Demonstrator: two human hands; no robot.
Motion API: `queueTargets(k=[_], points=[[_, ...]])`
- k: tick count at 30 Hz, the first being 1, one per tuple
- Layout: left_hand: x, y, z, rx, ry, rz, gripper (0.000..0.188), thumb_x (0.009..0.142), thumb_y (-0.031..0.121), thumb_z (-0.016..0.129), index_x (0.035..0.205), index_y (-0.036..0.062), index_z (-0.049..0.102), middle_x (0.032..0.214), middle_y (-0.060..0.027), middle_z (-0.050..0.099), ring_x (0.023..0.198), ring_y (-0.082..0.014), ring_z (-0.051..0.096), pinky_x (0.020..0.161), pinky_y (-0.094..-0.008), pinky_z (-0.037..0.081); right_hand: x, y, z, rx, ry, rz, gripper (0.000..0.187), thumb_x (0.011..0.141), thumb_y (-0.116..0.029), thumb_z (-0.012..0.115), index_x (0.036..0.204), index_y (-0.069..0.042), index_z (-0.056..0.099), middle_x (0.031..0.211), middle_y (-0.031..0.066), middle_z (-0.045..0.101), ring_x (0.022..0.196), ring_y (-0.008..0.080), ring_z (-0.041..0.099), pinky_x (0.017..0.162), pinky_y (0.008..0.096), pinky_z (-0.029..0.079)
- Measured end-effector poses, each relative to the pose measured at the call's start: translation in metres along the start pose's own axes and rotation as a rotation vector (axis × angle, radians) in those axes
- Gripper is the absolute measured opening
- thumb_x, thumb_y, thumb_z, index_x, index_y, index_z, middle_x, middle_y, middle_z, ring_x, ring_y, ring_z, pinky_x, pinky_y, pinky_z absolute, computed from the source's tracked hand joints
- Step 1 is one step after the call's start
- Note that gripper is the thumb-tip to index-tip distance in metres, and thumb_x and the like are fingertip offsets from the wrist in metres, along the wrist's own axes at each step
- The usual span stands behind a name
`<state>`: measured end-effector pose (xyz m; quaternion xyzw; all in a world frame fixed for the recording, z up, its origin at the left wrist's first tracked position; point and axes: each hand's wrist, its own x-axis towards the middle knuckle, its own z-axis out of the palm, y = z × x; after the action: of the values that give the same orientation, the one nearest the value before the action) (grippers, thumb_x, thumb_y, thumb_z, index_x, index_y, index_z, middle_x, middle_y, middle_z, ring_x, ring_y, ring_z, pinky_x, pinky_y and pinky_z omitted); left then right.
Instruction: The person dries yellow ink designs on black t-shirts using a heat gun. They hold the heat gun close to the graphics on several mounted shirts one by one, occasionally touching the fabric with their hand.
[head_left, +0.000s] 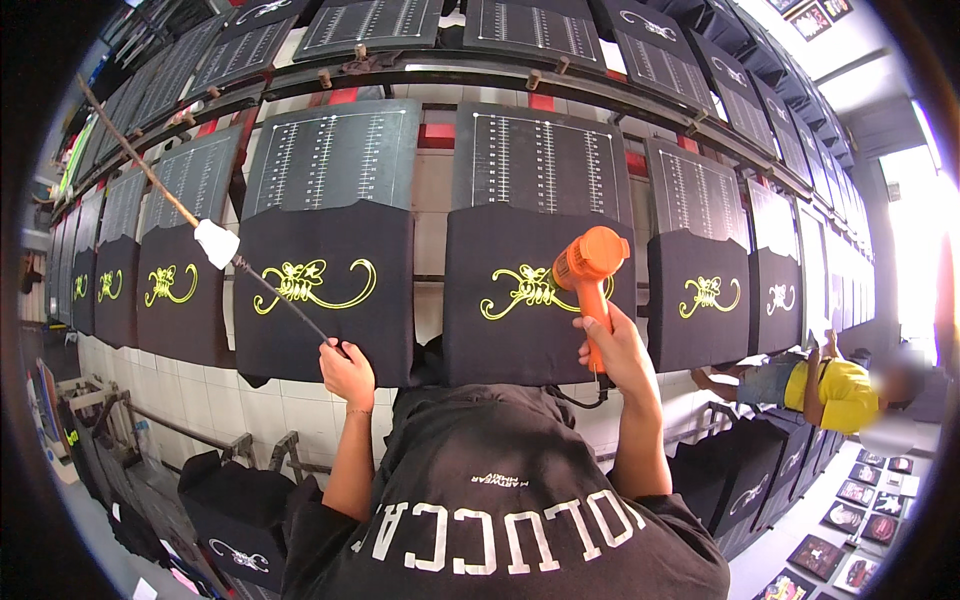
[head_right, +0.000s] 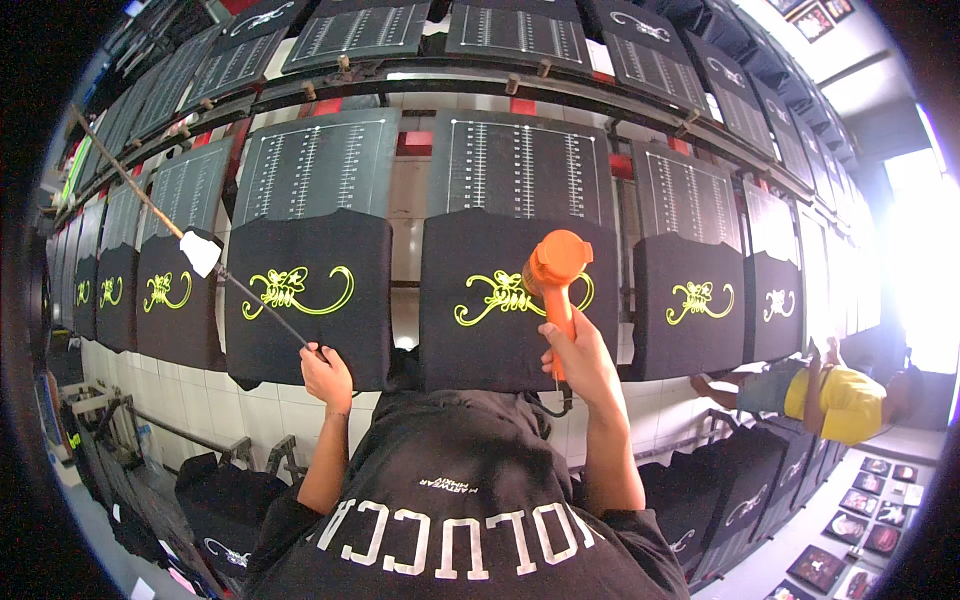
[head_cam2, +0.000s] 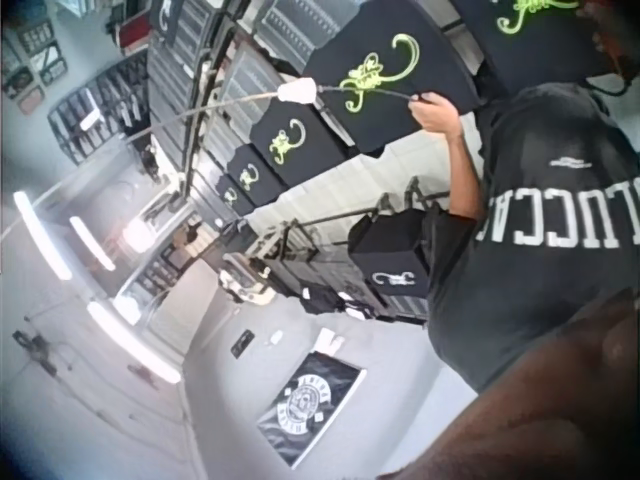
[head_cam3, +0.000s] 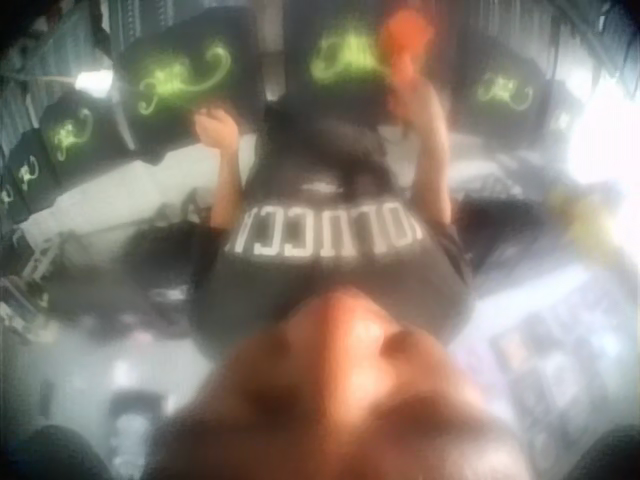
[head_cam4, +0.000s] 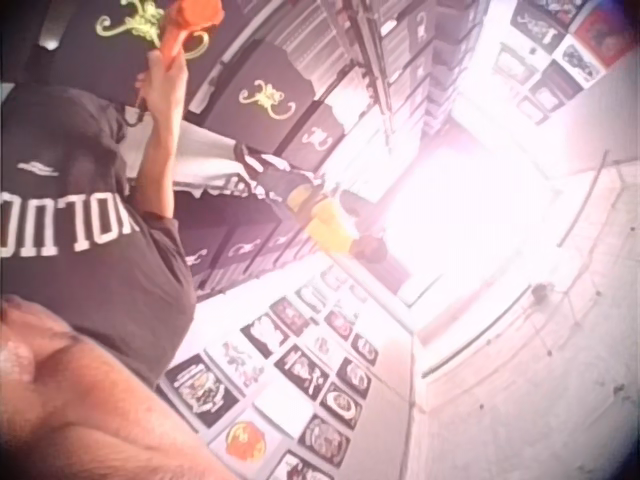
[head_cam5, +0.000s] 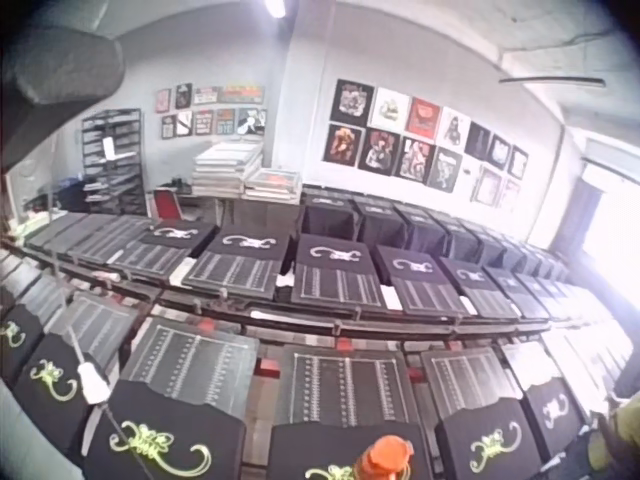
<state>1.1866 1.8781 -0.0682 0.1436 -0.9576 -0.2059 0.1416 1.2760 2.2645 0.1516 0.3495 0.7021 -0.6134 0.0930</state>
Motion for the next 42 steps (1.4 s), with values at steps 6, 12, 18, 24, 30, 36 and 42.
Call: queueTargets(k=[6, 12, 18, 24, 30, 36, 42], points=[[0.001, 0.001, 0.002, 0.014, 0.013, -0.06, 0.018, 0.095, 0.022, 0.058, 0.105, 0.0075, 0.055, 0.085, -0.0132, 0.066, 0.084, -0.0378, 0.065, 0.071, -0.0516, 0.048, 0.022, -0.009, -0.009, -0.008, -0.09, -0.044, 0.037, 0.1, -0.019, 0.057, 0.13, 0.002, 0.053, 0.099, 0.0081, 0.065, 0.067, 0.0102, 0.061, 0.062, 0.0265, 0.056], [-0.007, 0.018, -0.011, -0.073, -0.081, -0.114, 0.021, 0.096, 0.022, 0.056, 0.107, 0.0056, 0.051, 0.089, -0.0209, 0.067, 0.086, -0.0446, 0.065, 0.072, -0.0551, 0.048, 0.027, -0.01, -0.026, -0.037, -0.071, -0.072, 0.029, 0.099, -0.018, 0.06, 0.119, 0.002, 0.056, 0.086, 0.0054, 0.06, 0.065, 0.0115, 0.062, 0.059, 0.0273, 0.055], [-0.033, 0.049, -0.006, -0.049, -0.106, -0.131, 0.028, 0.096, 0.02, 0.056, 0.112, -0.0024, 0.051, 0.108, -0.0281, 0.068, 0.098, -0.047, 0.066, 0.084, -0.0537, 0.052, 0.037, -0.004, -0.048, -0.106, -0.141, -0.047, 0.043, 0.101, -0.021, 0.057, 0.138, 0.001, 0.051, 0.106, 0.0084, 0.067, 0.068, 0.01, 0.061, 0.063, 0.0261, 0.056], [-0.045, 0.063, 0.011, 0.096, 0.099, -0.072, 0.023, 0.094, 0.019, 0.06, 0.109, 0.0017, 0.055, 0.105, -0.0169, 0.072, 0.095, -0.0388, 0.069, 0.077, -0.0494, 0.055, 0.04, -0.001, -0.064, -0.079, -0.193, -0.059, 0.042, 0.101, -0.021, 0.056, 0.136, 0.002, 0.052, 0.107, 0.009, 0.067, 0.068, 0.01, 0.061, 0.063, 0.0259, 0.056], [-0.048, 0.062, 0.02, 0.11, 0.174, -0.08, 0.024, 0.094, 0.021, 0.059, 0.111, 0.0035, 0.056, 0.101, -0.0167, 0.069, 0.094, -0.0386, 0.066, 0.077, -0.0515, 0.052, 0.037, 0.0, -0.077, -0.146, -0.237, -0.048, 0.044, 0.101, -0.023, 0.057, 0.136, 0.002, 0.051, 0.107, 0.009, 0.067, 0.068, 0.0104, 0.061, 0.063, 0.0266, 0.057], [-0.047, 0.067, 0.019, 0.14, 0.177, -0.098, 0.024, 0.093, 0.021, 0.059, 0.108, 0.0026, 0.058, 0.1, -0.0142, 0.07, 0.093, -0.0352, 0.066, 0.077, -0.0486, 0.053, 0.032, -0.002, -0.083, -0.174, -0.31, -0.045, 0.044, 0.101, -0.021, 0.056, 0.137, 0.003, 0.05, 0.107, 0.0092, 0.067, 0.068, 0.0103, 0.061, 0.063, 0.027, 0.056], [-0.044, 0.07, 0.018, 0.156, 0.164, -0.126, 0.024, 0.093, 0.022, 0.06, 0.107, 0.0028, 0.058, 0.1, -0.0138, 0.07, 0.094, -0.0352, 0.066, 0.079, -0.0489, 0.054, 0.028, 0.001, -0.089, -0.175, -0.392, -0.032, 0.043, 0.101, -0.02, 0.055, 0.136, 0.003, 0.049, 0.108, 0.0093, 0.067, 0.068, 0.01, 0.06, 0.063, 0.0266, 0.056]])
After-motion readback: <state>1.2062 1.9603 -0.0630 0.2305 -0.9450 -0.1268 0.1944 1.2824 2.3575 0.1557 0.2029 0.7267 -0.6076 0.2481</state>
